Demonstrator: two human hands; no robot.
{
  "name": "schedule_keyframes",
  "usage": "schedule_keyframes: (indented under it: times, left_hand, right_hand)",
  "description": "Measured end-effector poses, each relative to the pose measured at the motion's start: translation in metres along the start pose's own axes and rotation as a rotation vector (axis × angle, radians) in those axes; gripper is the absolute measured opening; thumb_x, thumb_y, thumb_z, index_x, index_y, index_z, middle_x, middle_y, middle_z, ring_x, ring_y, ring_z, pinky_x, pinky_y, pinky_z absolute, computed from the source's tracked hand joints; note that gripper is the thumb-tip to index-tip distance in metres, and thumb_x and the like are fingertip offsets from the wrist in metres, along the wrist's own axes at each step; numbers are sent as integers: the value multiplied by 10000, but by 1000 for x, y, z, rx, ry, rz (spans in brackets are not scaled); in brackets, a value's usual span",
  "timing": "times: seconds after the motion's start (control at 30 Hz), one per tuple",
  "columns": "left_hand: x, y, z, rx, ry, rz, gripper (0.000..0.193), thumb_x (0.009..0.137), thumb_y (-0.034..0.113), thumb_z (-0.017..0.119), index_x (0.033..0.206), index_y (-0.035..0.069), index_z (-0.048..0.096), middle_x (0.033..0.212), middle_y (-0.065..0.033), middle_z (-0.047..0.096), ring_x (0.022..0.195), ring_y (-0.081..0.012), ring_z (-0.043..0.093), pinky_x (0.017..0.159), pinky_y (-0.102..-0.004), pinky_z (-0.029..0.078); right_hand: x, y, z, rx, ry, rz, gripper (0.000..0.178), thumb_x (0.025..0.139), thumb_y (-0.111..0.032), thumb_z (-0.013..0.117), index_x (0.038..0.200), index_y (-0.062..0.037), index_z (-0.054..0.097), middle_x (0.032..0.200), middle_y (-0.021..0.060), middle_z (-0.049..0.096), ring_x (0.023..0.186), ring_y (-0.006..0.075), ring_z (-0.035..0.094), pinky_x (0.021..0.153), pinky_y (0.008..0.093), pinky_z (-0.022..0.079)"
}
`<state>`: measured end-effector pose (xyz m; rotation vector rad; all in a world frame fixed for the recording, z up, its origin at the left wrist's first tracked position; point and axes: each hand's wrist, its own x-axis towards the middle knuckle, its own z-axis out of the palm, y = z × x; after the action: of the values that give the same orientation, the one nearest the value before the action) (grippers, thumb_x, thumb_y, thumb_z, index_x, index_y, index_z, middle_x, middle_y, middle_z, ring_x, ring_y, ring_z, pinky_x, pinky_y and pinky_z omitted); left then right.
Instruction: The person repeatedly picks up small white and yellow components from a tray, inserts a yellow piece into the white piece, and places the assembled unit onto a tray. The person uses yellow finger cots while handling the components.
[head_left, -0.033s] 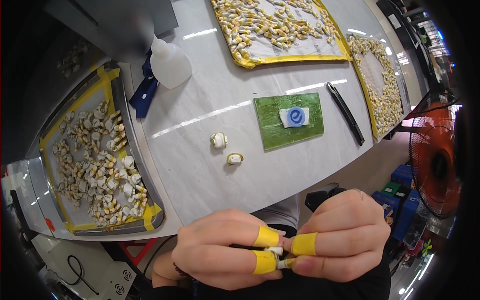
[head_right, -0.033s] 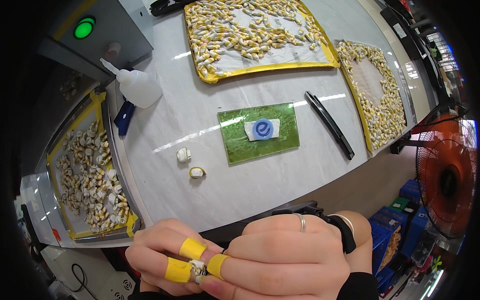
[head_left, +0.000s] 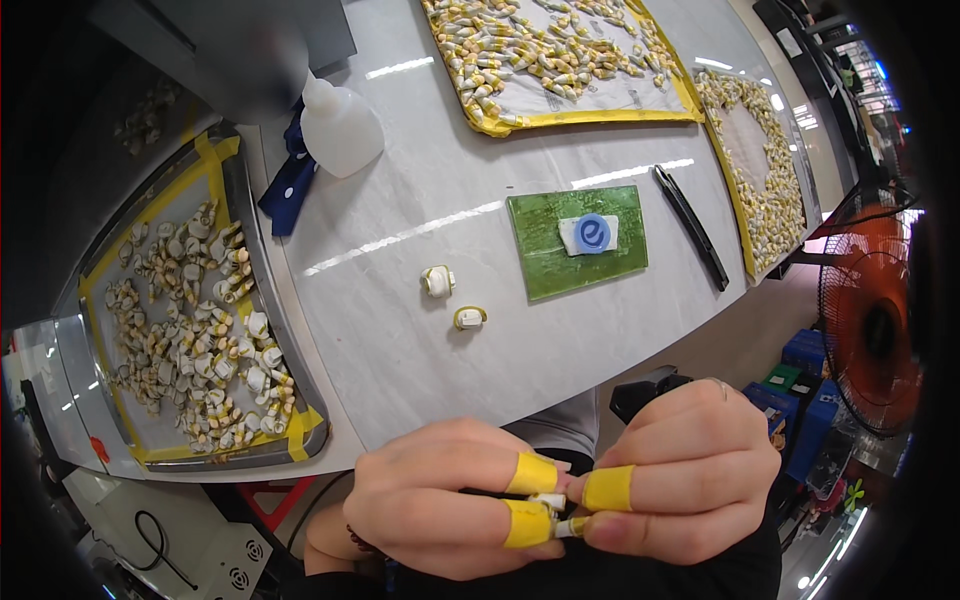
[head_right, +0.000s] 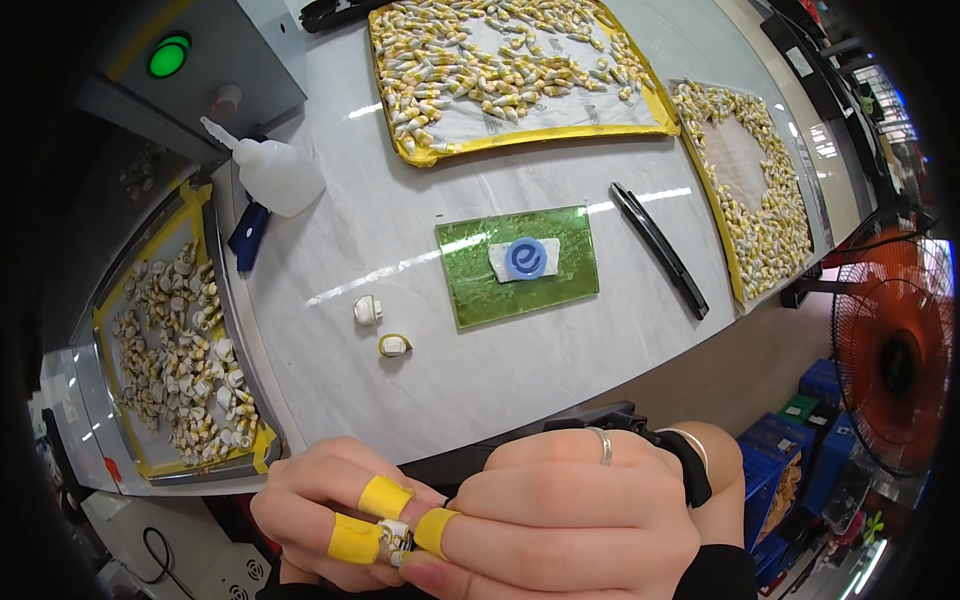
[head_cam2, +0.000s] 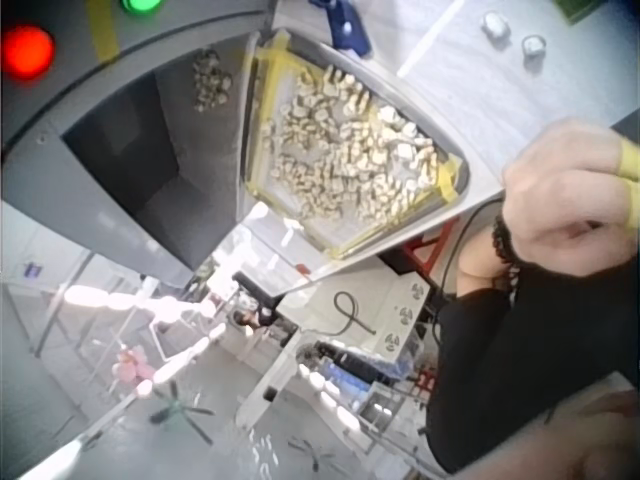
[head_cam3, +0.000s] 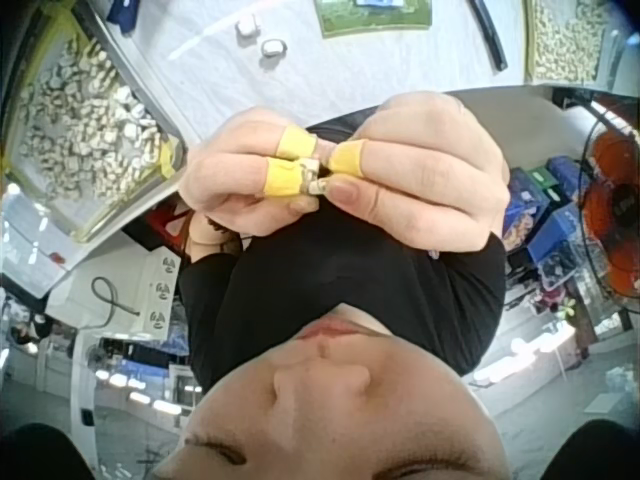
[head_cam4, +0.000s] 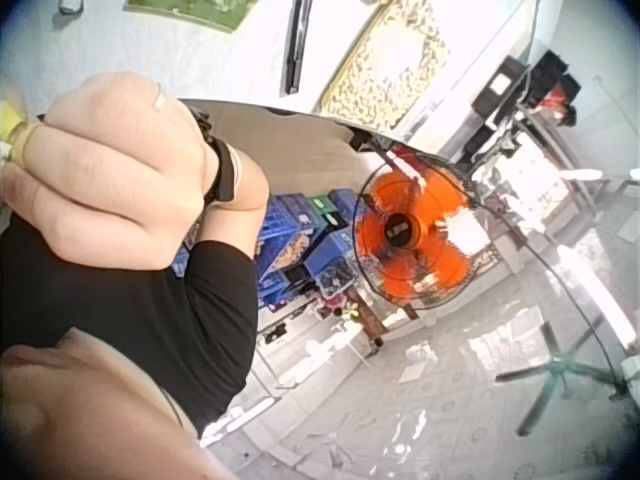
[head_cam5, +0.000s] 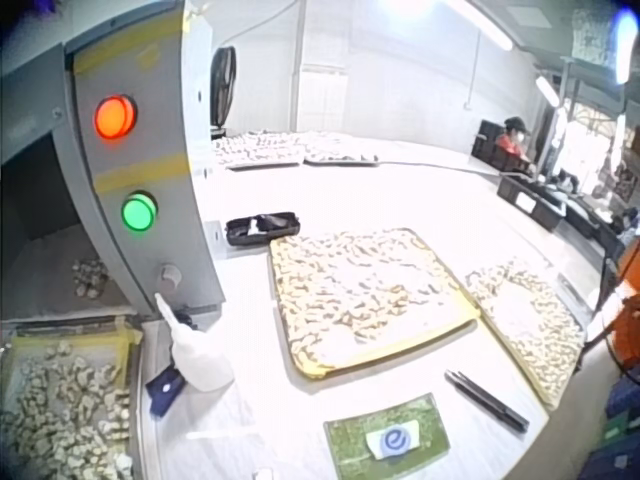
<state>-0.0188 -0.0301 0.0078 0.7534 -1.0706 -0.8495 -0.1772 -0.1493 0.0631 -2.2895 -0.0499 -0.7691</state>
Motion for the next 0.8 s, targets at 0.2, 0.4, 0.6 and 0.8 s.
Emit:
schedule_keyframes:
  times: [0.2,0.4,0.6,0.8]
  left_hand:
    - [7,4,-2,19,-62,3,382,610,-3,821,909,20,584,872,-189,644,710,-300,654,587,-336,542]
    - [4,8,-5,23,-46,-15,371,611,-7,817,898,21,584,897,-200,644,721,-299,658,602,-340,551]
    - [4,3,-2,34,-45,50,336,670,9,791,922,5,568,871,-194,635,652,-291,653,556,-343,555]
    - [-13,16,8,-226,232,-337,311,822,88,685,1072,-15,530,1021,-210,604,782,-226,603,723,-330,507]
  right_hand:
    - [0,-2,-4,-9,-34,-5,107,698,-6,681,778,-77,680,816,56,654,674,156,612,600,233,487]
    - [1,-1,0,3,-21,-10,111,699,-7,684,776,-86,681,814,44,649,698,154,609,603,230,485]
    - [0,0,1,24,-29,-53,87,735,-22,660,816,-43,684,853,70,655,727,166,610,623,251,480]
    - [5,16,-17,-188,61,-45,147,776,-61,659,910,-9,689,879,110,651,737,204,619,650,284,478]
